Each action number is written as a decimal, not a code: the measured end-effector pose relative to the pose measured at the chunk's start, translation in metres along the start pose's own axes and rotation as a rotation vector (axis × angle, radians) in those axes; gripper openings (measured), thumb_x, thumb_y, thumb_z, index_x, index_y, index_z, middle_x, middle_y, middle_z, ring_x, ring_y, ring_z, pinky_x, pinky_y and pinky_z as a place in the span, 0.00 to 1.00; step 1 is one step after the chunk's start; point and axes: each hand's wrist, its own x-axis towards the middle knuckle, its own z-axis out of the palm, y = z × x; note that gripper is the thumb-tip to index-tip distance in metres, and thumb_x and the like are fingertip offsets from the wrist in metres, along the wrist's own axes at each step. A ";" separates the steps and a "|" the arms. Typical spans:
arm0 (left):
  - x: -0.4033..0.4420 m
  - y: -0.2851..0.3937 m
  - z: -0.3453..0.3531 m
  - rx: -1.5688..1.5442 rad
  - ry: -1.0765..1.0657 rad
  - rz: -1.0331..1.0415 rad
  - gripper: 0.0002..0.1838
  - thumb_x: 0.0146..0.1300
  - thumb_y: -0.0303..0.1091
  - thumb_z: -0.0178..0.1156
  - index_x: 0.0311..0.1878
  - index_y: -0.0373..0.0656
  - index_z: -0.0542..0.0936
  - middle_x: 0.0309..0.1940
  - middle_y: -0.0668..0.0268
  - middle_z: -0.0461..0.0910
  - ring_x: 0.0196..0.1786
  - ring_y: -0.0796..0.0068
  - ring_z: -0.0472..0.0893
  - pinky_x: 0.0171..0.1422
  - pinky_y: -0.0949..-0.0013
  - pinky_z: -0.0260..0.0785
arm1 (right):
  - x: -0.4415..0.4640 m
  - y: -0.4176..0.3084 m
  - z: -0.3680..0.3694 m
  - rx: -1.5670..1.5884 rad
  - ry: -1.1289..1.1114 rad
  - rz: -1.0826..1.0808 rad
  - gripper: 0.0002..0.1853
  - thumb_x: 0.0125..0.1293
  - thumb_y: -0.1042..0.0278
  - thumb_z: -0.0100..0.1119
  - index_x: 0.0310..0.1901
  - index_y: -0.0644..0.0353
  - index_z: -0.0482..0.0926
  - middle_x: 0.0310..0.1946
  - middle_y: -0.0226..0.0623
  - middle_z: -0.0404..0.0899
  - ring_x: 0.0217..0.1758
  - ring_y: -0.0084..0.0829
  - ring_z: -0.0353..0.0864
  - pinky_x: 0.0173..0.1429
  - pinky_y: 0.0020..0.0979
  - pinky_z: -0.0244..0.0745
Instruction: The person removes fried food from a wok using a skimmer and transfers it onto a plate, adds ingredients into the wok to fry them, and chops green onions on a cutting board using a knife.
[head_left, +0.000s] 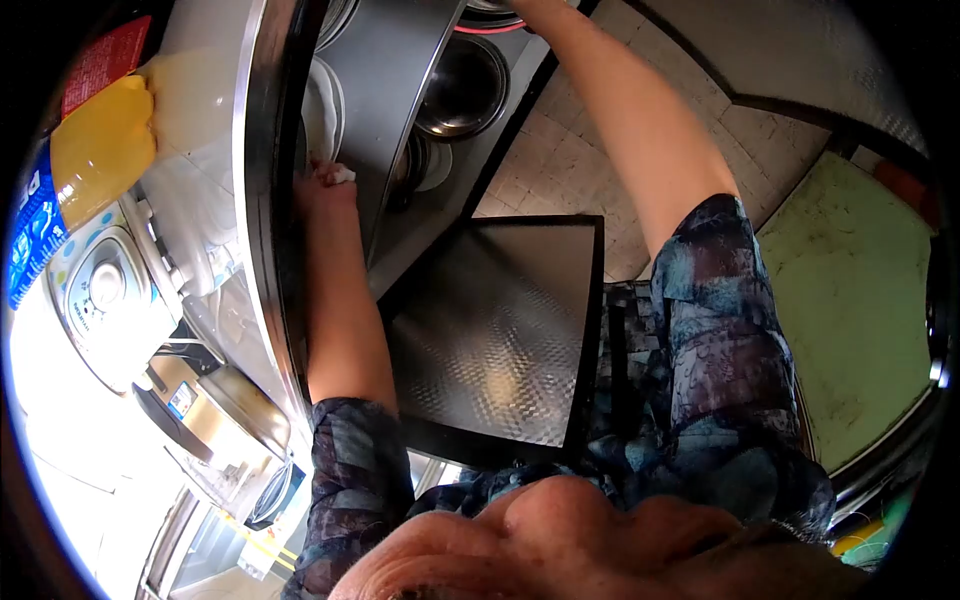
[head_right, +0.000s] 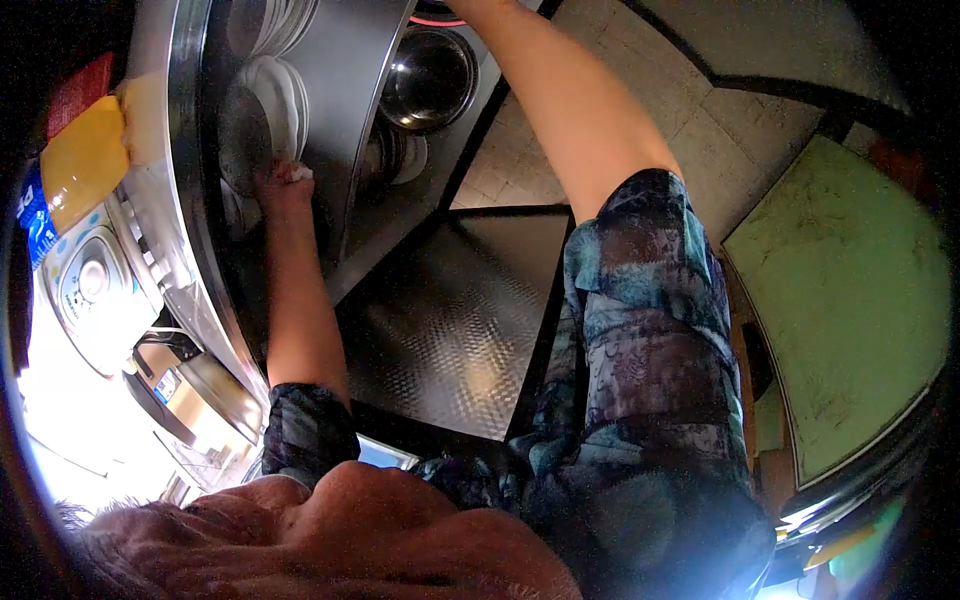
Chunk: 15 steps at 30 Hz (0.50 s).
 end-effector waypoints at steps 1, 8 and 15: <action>-0.012 -0.002 0.010 0.032 0.008 -0.028 0.15 0.67 0.48 0.50 0.31 0.48 0.69 0.17 0.71 0.67 0.14 0.82 0.61 0.13 0.78 0.50 | 0.002 0.011 0.012 0.005 -0.019 -0.020 0.12 0.57 0.68 0.53 0.37 0.69 0.77 0.34 0.62 0.79 0.41 0.58 0.79 0.47 0.50 0.75; 0.043 -0.009 0.125 -0.093 -0.634 -0.004 0.28 0.68 0.55 0.48 0.52 0.36 0.72 0.21 0.69 0.70 0.16 0.81 0.62 0.19 0.79 0.56 | -0.006 0.028 -0.004 0.248 -0.596 -0.009 0.27 0.69 0.56 0.50 0.66 0.57 0.62 0.44 0.54 0.80 0.47 0.51 0.80 0.50 0.43 0.73; 0.131 0.001 0.164 0.027 -0.454 0.226 0.15 0.69 0.37 0.47 0.41 0.34 0.76 0.23 0.67 0.73 0.17 0.83 0.60 0.19 0.81 0.50 | -0.056 0.050 -0.035 0.333 -0.690 -0.050 0.26 0.66 0.57 0.55 0.60 0.66 0.68 0.33 0.50 0.82 0.37 0.47 0.82 0.42 0.41 0.76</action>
